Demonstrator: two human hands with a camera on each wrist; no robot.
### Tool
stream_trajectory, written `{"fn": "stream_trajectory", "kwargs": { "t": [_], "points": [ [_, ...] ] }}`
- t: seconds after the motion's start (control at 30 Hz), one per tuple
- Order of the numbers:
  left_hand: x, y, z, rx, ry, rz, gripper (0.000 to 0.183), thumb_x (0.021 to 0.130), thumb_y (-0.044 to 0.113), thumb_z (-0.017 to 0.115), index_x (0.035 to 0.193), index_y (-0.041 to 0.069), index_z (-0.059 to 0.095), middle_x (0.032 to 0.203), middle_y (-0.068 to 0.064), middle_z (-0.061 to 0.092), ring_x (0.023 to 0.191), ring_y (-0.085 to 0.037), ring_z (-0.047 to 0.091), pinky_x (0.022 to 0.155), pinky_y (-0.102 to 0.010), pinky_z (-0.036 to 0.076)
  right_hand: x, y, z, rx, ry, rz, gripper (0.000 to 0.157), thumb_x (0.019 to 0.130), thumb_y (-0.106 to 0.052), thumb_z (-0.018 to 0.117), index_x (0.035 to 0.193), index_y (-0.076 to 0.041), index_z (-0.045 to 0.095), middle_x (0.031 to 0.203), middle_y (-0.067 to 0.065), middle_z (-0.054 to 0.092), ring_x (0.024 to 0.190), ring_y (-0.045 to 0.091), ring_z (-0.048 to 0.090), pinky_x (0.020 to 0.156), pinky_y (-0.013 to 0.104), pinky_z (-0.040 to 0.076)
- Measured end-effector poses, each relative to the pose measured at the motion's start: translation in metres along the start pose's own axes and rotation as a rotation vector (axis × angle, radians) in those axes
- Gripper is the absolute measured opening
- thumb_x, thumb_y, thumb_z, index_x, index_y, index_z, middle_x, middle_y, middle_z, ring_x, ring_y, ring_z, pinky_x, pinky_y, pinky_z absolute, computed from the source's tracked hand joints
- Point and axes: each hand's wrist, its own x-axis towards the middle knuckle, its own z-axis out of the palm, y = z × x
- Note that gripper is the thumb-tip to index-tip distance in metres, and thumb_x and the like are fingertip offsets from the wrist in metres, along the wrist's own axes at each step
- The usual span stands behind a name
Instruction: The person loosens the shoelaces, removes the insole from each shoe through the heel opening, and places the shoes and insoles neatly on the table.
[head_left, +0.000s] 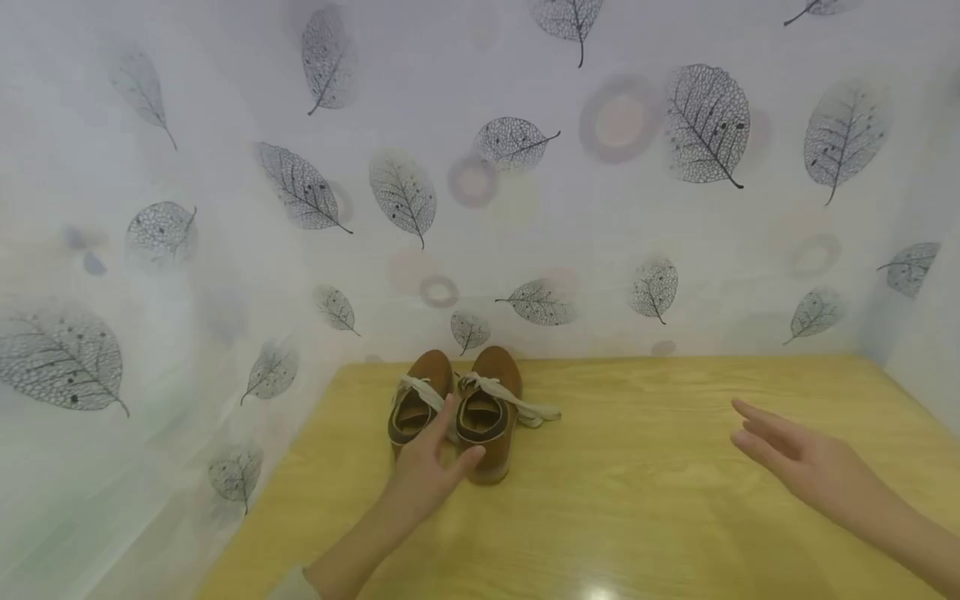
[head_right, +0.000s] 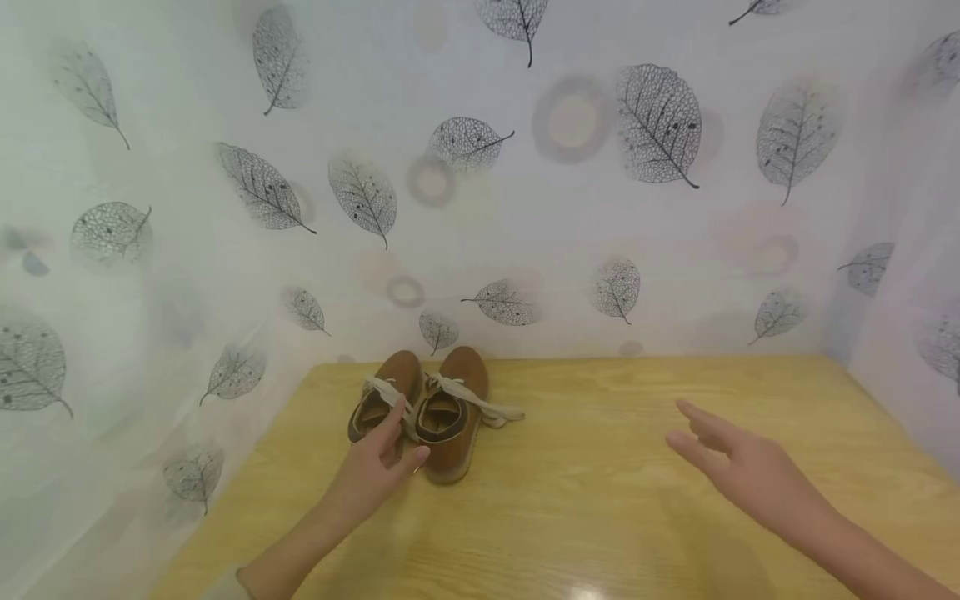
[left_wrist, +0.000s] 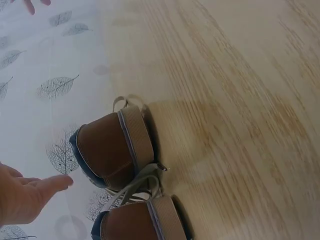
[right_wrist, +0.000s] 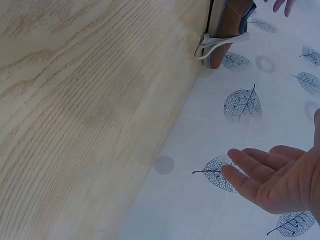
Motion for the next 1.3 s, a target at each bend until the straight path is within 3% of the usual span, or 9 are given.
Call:
{"fn": "stream_trajectory", "kwargs": {
  "t": [0.13, 0.23, 0.3, 0.43, 0.57, 0.67, 0.9, 1.1, 1.3],
  "points": [
    [0.001, -0.002, -0.003, -0.125, -0.006, -0.064, 0.078, 0.086, 0.046, 0.064, 0.147, 0.011, 0.031, 0.123, -0.023, 0.059, 0.085, -0.034, 0.067, 0.076, -0.033, 0.058, 0.004, -0.001, -0.001, 0.112, -0.023, 0.024, 0.054, 0.101, -0.037, 0.042, 0.145, -0.006, 0.036, 0.133, 0.027, 0.050, 0.107, 0.038, 0.061, 0.076, 0.054, 0.053],
    [0.001, -0.004, -0.004, -0.163, -0.004, -0.092, 0.075, 0.087, 0.048, 0.063, 0.144, 0.007, 0.037, 0.132, -0.023, 0.053, 0.109, -0.035, 0.061, 0.087, -0.040, 0.055, 0.009, 0.000, -0.002, 0.268, -0.105, 0.084, 0.057, 0.101, -0.038, 0.041, 0.144, -0.001, 0.036, 0.128, 0.026, 0.055, 0.094, 0.014, 0.067, 0.074, 0.038, 0.058],
    [0.003, -0.007, -0.004, -0.178, -0.003, -0.106, 0.075, 0.086, 0.049, 0.063, 0.142, 0.006, 0.039, 0.130, -0.021, 0.056, 0.107, -0.032, 0.063, 0.086, -0.038, 0.055, 0.013, 0.001, -0.004, 0.385, -0.174, 0.136, 0.059, 0.102, -0.039, 0.039, 0.143, 0.003, 0.034, 0.126, 0.024, 0.058, 0.091, 0.006, 0.067, 0.075, 0.032, 0.058],
    [0.006, -0.013, -0.002, -0.281, 0.010, -0.162, 0.069, 0.086, 0.047, 0.064, 0.139, 0.006, 0.045, 0.127, -0.017, 0.060, 0.105, -0.027, 0.064, 0.082, -0.031, 0.057, 0.019, 0.002, -0.006, 0.630, -0.304, 0.235, 0.064, 0.101, -0.042, 0.038, 0.143, 0.006, 0.032, 0.122, 0.021, 0.062, 0.098, 0.017, 0.068, 0.082, 0.038, 0.057],
    [0.009, -0.017, 0.000, -0.539, -0.007, -0.276, 0.062, 0.088, 0.037, 0.066, 0.133, -0.002, 0.050, 0.126, -0.024, 0.058, 0.104, -0.033, 0.064, 0.081, -0.038, 0.057, 0.024, 0.004, -0.002, 0.816, -0.385, 0.286, 0.060, 0.101, -0.042, 0.039, 0.142, 0.002, 0.036, 0.122, 0.017, 0.063, 0.103, 0.024, 0.066, 0.086, 0.042, 0.055],
    [0.010, -0.018, 0.002, -0.673, -0.011, -0.365, 0.058, 0.089, 0.031, 0.066, 0.129, -0.009, 0.051, 0.125, -0.029, 0.056, 0.097, -0.036, 0.066, 0.078, -0.042, 0.057, 0.027, 0.004, 0.003, 0.906, -0.412, 0.332, 0.057, 0.100, -0.043, 0.041, 0.139, -0.002, 0.043, 0.120, 0.013, 0.064, 0.103, 0.024, 0.066, 0.089, 0.044, 0.054],
    [0.009, -0.025, 0.010, -0.742, 0.005, -0.457, 0.052, 0.090, 0.024, 0.066, 0.127, -0.010, 0.052, 0.125, -0.028, 0.056, 0.089, -0.030, 0.070, 0.074, -0.036, 0.059, 0.030, 0.000, 0.020, 0.971, -0.459, 0.424, 0.059, 0.098, -0.046, 0.043, 0.137, -0.003, 0.044, 0.119, 0.011, 0.065, 0.103, 0.023, 0.065, 0.090, 0.046, 0.052],
    [0.005, -0.030, 0.016, -0.702, -0.013, -0.444, 0.056, 0.088, 0.024, 0.068, 0.128, -0.010, 0.050, 0.124, -0.027, 0.057, 0.089, -0.029, 0.070, 0.071, -0.034, 0.059, 0.031, -0.016, 0.037, 0.915, -0.458, 0.454, 0.070, 0.096, -0.049, 0.047, 0.143, 0.002, 0.034, 0.124, 0.020, 0.061, 0.103, 0.024, 0.065, 0.088, 0.044, 0.054],
    [0.008, -0.031, 0.016, -0.706, 0.032, -0.443, 0.051, 0.089, 0.022, 0.066, 0.126, -0.011, 0.052, 0.119, -0.028, 0.059, 0.091, -0.033, 0.069, 0.071, -0.034, 0.059, 0.040, -0.031, 0.051, 0.928, -0.445, 0.469, 0.072, 0.094, -0.048, 0.051, 0.143, 0.002, 0.034, 0.122, 0.019, 0.062, 0.101, 0.023, 0.065, 0.084, 0.042, 0.054]
  ]
}}
